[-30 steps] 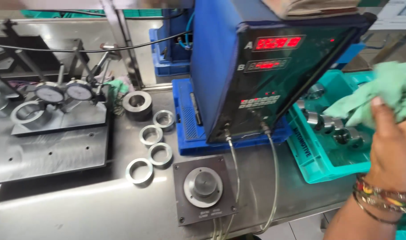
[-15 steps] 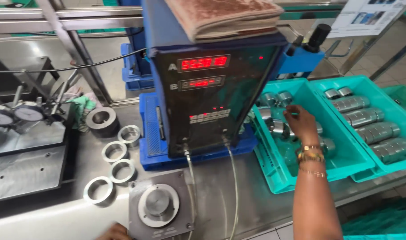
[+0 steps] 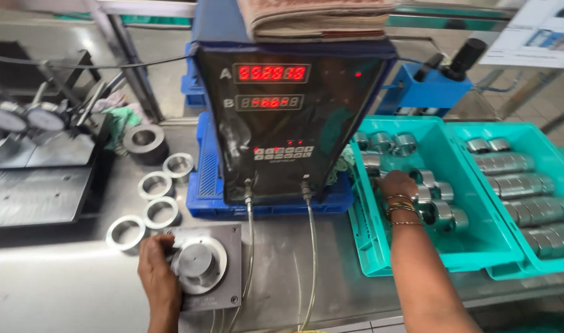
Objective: The recorder uses a digital dial indicator and gauge to check the dimensions of cylindrical metal parts, placing them in a fixture and comparing readings on a blue control unit.
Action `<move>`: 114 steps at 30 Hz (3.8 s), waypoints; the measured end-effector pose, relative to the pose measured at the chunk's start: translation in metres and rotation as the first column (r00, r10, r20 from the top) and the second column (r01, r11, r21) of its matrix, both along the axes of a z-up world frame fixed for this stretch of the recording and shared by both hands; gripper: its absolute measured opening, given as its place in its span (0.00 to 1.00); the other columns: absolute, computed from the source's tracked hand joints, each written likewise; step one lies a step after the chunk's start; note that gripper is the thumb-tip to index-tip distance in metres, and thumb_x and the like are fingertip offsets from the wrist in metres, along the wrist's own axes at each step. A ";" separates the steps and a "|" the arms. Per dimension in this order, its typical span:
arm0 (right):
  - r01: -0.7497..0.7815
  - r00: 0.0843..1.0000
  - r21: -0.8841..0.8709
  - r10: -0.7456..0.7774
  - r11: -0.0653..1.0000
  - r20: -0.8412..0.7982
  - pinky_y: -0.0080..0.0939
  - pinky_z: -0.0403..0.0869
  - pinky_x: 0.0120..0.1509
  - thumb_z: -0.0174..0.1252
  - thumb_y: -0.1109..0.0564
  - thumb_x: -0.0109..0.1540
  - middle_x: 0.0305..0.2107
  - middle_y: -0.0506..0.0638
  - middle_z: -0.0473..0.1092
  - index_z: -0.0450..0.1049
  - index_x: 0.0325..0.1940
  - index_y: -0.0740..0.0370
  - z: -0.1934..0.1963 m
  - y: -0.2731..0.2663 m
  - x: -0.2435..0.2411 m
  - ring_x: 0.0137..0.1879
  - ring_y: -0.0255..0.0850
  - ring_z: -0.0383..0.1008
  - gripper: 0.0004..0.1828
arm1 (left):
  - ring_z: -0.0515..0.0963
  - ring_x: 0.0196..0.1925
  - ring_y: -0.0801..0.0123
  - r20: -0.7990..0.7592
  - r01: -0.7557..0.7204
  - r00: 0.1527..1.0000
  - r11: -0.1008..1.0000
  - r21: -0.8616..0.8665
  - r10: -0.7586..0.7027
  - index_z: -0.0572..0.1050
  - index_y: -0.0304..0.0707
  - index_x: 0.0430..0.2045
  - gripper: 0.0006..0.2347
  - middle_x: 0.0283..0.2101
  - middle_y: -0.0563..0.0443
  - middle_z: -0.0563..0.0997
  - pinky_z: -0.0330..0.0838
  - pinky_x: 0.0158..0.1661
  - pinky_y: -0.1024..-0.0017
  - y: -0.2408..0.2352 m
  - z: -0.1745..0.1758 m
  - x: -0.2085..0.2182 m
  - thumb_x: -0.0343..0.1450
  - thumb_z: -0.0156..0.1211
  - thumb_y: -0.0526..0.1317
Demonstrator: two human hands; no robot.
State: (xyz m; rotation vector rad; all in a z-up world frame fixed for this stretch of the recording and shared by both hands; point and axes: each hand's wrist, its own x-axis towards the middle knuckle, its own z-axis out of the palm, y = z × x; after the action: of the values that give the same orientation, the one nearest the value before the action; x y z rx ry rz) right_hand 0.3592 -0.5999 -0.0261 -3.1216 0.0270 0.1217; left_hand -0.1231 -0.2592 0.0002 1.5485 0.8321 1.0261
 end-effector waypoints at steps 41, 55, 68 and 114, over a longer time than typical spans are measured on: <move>-0.939 0.252 0.334 0.821 0.080 0.512 0.54 0.74 0.56 0.73 0.49 0.50 0.47 0.57 0.70 0.76 0.40 0.64 0.102 0.233 -0.406 0.61 0.56 0.69 0.22 | 0.71 0.48 0.69 0.421 0.311 0.890 0.910 -0.275 -0.177 0.73 0.35 0.42 0.18 0.41 0.52 0.72 0.65 0.55 0.69 0.009 -0.010 -0.011 0.81 0.39 0.51; -0.302 0.868 0.268 0.148 0.915 0.473 0.55 0.74 0.53 0.72 0.40 0.56 0.43 0.59 0.78 0.83 0.46 0.63 0.039 -0.078 -0.007 0.50 0.59 0.77 0.26 | 0.68 0.57 0.46 -0.329 0.425 0.883 0.867 0.261 -0.334 0.69 0.44 0.53 0.40 0.51 0.38 0.64 0.67 0.55 0.55 0.005 0.010 -0.012 0.45 0.82 0.49; 0.187 0.975 0.036 -0.190 0.982 0.116 0.73 0.64 0.68 0.71 0.38 0.51 0.70 0.52 0.58 0.75 0.63 0.42 -0.001 -0.050 -0.012 0.76 0.62 0.50 0.37 | 0.63 0.66 0.46 -0.370 0.607 0.766 0.782 0.146 -0.525 0.69 0.47 0.58 0.40 0.58 0.39 0.61 0.65 0.62 0.56 0.019 0.010 -0.018 0.49 0.82 0.45; 0.058 0.957 0.805 0.264 -0.590 0.124 0.69 0.77 0.55 0.64 0.45 0.61 0.51 0.61 0.74 0.72 0.53 0.56 0.116 0.056 -0.242 0.61 0.58 0.75 0.21 | 0.71 0.59 0.53 -0.413 0.664 0.733 0.700 0.262 -0.540 0.71 0.40 0.50 0.35 0.50 0.48 0.76 0.67 0.57 0.57 0.021 0.040 -0.014 0.47 0.82 0.43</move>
State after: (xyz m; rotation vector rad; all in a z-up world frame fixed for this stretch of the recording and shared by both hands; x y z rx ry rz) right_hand 0.1169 -0.5434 0.0898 -0.9009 -0.3030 0.2436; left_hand -0.1372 -0.2379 0.0399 2.1772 0.2412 0.4628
